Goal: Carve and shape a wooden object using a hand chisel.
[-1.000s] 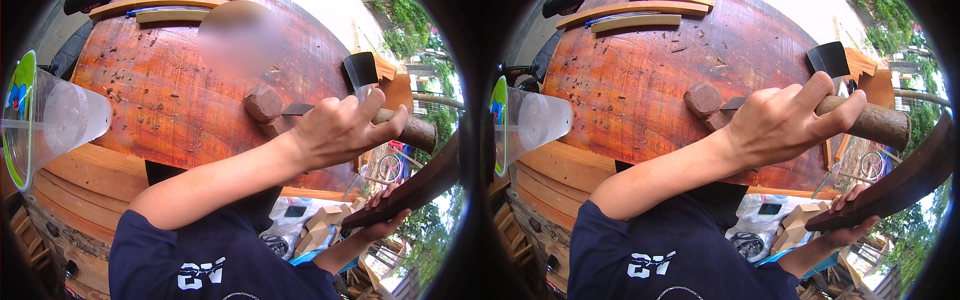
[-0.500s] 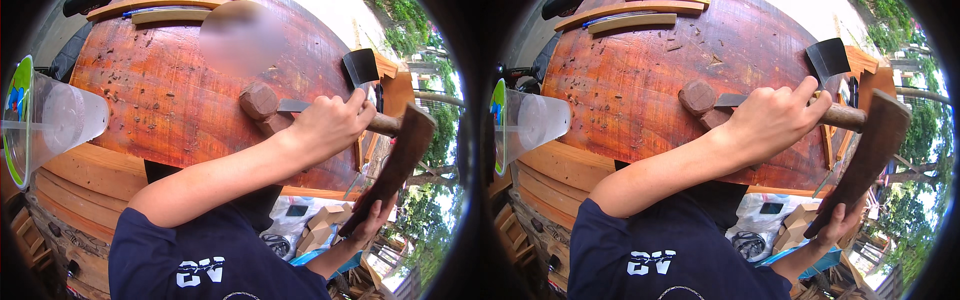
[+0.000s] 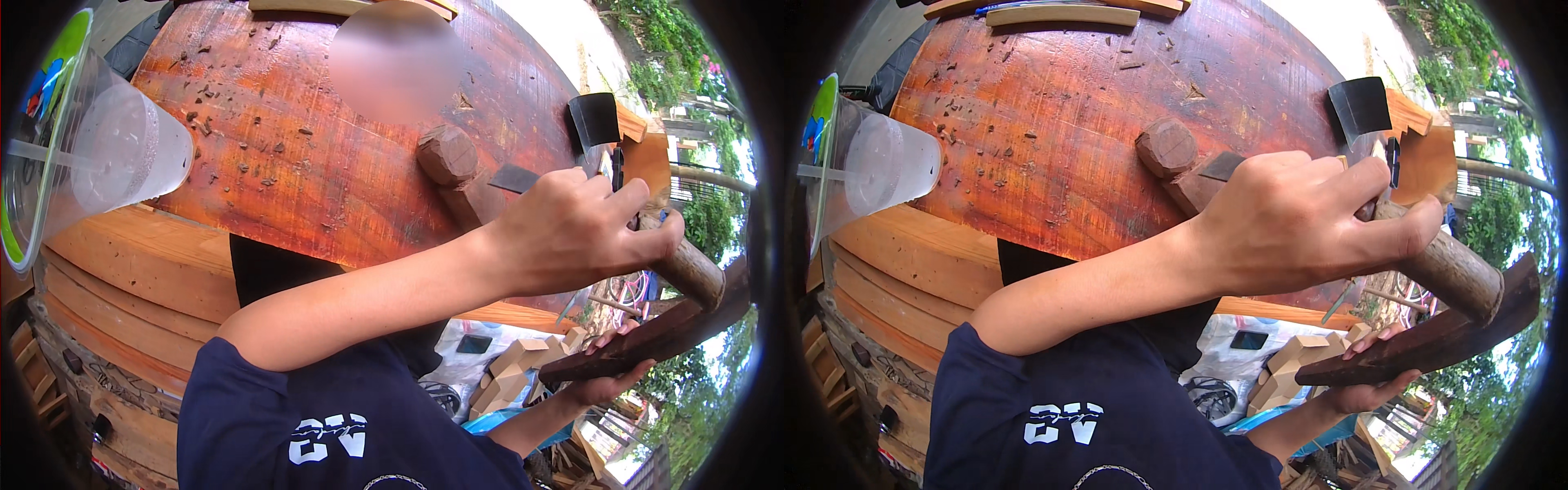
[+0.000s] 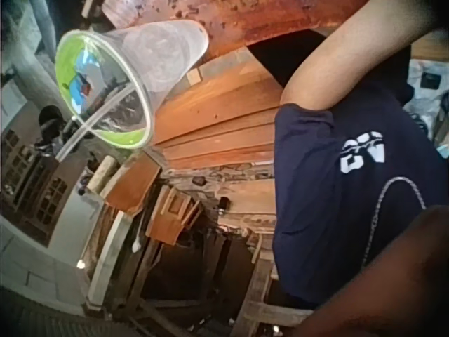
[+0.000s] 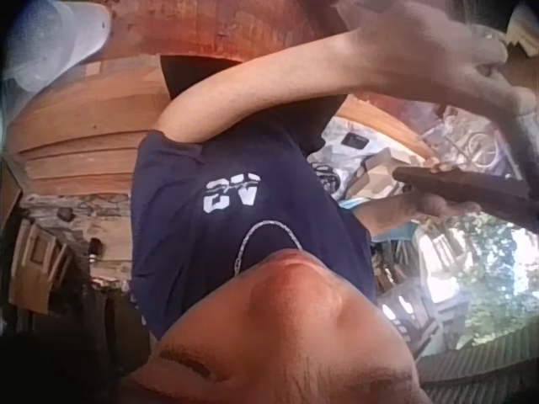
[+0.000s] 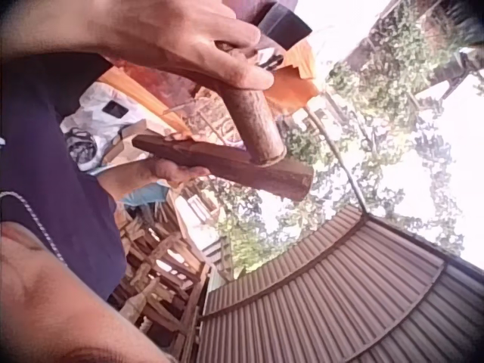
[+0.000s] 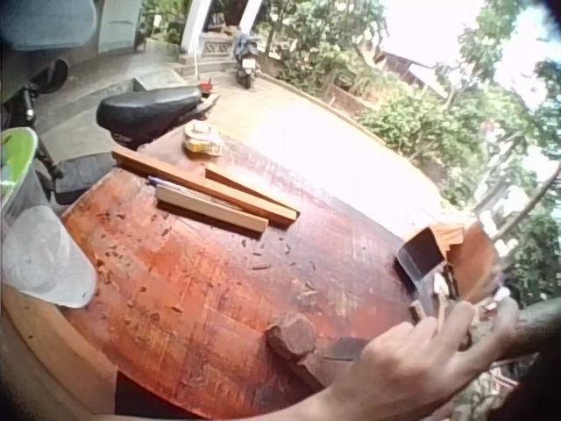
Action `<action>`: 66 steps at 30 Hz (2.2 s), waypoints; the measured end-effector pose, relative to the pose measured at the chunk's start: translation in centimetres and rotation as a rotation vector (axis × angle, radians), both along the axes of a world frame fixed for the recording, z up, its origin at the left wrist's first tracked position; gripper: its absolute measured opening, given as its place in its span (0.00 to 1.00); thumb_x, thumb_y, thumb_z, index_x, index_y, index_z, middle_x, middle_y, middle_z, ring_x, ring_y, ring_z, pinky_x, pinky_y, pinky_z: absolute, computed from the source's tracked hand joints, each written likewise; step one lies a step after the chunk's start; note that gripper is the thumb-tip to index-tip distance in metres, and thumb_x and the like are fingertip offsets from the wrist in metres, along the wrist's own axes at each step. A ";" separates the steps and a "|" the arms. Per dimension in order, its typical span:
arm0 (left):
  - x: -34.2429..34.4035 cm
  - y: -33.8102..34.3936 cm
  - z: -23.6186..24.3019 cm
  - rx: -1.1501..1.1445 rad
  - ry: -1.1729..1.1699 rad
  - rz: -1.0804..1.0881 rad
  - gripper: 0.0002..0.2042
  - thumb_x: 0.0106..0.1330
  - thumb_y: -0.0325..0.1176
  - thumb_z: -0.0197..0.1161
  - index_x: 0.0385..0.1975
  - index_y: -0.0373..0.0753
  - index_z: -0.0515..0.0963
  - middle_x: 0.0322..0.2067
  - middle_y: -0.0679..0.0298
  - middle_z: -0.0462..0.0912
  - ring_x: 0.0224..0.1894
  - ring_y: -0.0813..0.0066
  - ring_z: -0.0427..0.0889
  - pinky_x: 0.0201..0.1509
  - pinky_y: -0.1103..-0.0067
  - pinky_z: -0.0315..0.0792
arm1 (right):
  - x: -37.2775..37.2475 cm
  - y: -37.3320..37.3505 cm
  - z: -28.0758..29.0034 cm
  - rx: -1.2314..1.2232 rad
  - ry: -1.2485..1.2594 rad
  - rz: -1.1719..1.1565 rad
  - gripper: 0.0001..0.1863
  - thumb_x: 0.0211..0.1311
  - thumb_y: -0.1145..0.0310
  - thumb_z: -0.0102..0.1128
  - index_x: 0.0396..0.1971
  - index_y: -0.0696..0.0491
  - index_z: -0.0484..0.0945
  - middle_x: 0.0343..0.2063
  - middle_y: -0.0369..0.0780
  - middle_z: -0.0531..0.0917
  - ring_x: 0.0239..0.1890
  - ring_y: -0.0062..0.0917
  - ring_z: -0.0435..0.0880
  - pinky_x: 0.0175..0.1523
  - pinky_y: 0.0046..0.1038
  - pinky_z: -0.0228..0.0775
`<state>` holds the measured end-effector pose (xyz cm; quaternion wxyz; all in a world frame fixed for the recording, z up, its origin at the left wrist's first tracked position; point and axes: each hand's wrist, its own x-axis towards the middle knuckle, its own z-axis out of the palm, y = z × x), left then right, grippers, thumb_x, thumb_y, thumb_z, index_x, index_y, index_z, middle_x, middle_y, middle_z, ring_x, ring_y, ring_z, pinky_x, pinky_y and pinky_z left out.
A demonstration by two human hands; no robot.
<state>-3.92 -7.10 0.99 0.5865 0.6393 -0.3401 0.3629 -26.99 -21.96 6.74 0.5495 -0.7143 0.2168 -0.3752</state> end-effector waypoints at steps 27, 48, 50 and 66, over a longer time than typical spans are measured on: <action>-0.1 1.9 -0.9 -0.137 0.065 -0.016 0.21 0.64 0.44 0.66 0.57 0.57 0.75 0.27 0.73 0.72 0.18 0.82 0.76 0.19 0.83 0.69 | 1.5 3.2 1.4 -0.045 0.104 0.130 0.38 0.78 0.35 0.34 0.56 0.61 0.64 0.41 0.43 0.72 0.27 0.22 0.77 0.25 0.22 0.73; -0.2 0.9 -2.0 0.063 0.020 0.015 0.18 0.66 0.36 0.61 0.56 0.54 0.74 0.29 0.71 0.72 0.21 0.80 0.74 0.21 0.80 0.68 | -0.3 5.6 -1.6 -0.241 0.216 0.047 0.38 0.72 0.34 0.51 0.51 0.60 0.64 0.33 0.43 0.74 0.21 0.23 0.76 0.21 0.21 0.69; -0.6 0.6 -2.8 0.107 -0.006 0.007 0.18 0.66 0.36 0.60 0.56 0.54 0.75 0.30 0.71 0.72 0.22 0.80 0.74 0.22 0.80 0.67 | -0.1 5.6 -1.4 -0.231 0.254 -0.057 0.36 0.73 0.35 0.49 0.50 0.60 0.65 0.33 0.42 0.74 0.22 0.23 0.76 0.21 0.21 0.69; 0.0 1.5 -3.6 0.597 0.071 -0.141 0.11 0.63 0.33 0.62 0.45 0.43 0.78 0.30 0.64 0.78 0.29 0.70 0.83 0.32 0.75 0.75 | -0.7 3.8 -5.3 -0.219 0.362 -0.015 0.35 0.74 0.57 0.59 0.71 0.52 0.53 0.33 0.42 0.79 0.27 0.21 0.78 0.29 0.22 0.70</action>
